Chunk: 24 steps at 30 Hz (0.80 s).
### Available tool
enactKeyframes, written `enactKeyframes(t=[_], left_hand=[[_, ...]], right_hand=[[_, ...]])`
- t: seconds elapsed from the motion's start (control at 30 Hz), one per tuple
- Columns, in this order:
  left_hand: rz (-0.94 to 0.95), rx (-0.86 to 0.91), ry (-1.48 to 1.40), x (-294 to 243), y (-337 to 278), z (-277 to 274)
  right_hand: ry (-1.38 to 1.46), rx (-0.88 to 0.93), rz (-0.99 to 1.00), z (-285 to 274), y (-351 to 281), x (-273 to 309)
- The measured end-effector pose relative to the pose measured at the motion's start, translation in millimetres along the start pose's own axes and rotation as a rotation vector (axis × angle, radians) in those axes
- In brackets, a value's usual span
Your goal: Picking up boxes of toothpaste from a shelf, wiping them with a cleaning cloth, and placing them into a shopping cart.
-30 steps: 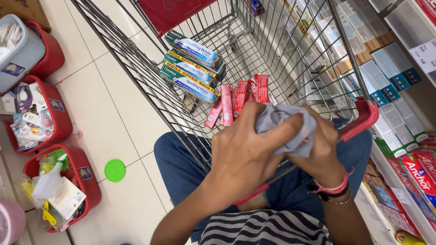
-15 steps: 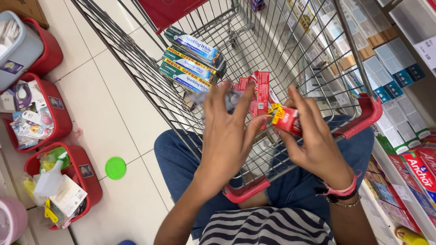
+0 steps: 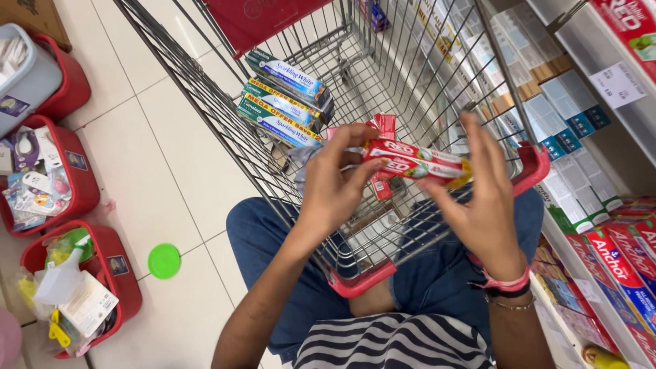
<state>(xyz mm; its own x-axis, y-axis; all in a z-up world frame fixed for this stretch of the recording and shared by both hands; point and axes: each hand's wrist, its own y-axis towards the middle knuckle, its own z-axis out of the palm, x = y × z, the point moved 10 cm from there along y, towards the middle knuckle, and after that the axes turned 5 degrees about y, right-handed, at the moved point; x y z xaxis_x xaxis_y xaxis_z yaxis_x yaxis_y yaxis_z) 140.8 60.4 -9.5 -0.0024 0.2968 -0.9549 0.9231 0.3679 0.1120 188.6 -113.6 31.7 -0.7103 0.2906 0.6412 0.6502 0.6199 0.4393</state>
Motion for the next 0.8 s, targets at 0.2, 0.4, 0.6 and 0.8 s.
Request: enactKeyframes(t=[0.2,0.4,0.6,0.8], left_hand=[[-0.061,-0.022,-0.334,11,14,2],[0.074,0.066,-0.564,-27,42,37],[0.261,0.109,-0.487,-86,72,108],[0.376,0.165,-0.352,-138,71,202]], right_hand=[[0.391,-0.203,0.21,-20,-36,-35],[0.728,-0.312,0.216,-44,-48,-34],[0.626,-0.528,0.153,-109,-67,-47],[0.4,-0.722,0.13,-187,-106,-63]])
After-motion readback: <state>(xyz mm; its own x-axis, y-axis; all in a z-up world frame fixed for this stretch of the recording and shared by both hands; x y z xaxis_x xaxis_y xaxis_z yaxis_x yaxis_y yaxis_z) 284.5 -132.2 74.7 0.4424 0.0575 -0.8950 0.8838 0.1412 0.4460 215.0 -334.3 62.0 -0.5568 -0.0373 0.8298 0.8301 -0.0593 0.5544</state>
